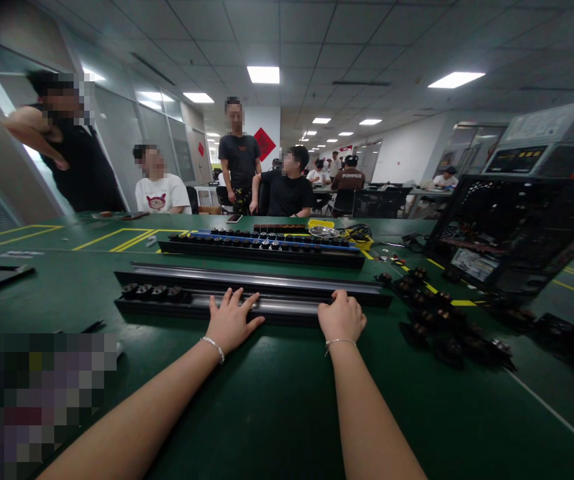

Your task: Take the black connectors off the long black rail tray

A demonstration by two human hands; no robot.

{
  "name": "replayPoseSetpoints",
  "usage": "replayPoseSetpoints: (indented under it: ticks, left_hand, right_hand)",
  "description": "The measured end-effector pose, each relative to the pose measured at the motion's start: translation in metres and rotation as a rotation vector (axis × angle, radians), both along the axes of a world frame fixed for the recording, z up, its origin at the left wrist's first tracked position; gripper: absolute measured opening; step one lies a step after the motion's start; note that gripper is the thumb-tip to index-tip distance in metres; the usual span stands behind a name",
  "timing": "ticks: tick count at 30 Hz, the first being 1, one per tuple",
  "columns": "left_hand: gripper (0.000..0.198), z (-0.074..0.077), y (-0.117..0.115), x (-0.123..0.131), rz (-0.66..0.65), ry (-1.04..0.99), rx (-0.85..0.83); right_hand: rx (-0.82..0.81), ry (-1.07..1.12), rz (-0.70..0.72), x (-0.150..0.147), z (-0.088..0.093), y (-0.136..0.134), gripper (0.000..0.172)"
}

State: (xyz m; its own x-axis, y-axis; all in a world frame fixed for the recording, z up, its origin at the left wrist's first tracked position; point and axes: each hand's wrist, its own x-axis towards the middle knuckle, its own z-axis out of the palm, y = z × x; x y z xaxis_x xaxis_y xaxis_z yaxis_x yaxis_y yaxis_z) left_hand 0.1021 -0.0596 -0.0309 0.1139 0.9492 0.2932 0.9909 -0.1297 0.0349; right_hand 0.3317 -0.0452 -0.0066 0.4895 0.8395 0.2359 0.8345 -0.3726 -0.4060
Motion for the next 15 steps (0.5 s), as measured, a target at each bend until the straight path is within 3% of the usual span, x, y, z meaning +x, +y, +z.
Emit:
replayPoseSetpoints:
  ticks: [8,15]
  left_hand:
    - [0.062,-0.003,0.001,-0.002,-0.011,-0.002,0.032]
    - [0.062,-0.001,0.000,0.000,0.003,0.000,0.015]
  right_hand:
    - [0.009,-0.090,0.112,0.011,-0.004,-0.005,0.031]
    - [0.080,-0.030,0.102,0.021,-0.012,-0.002,0.031]
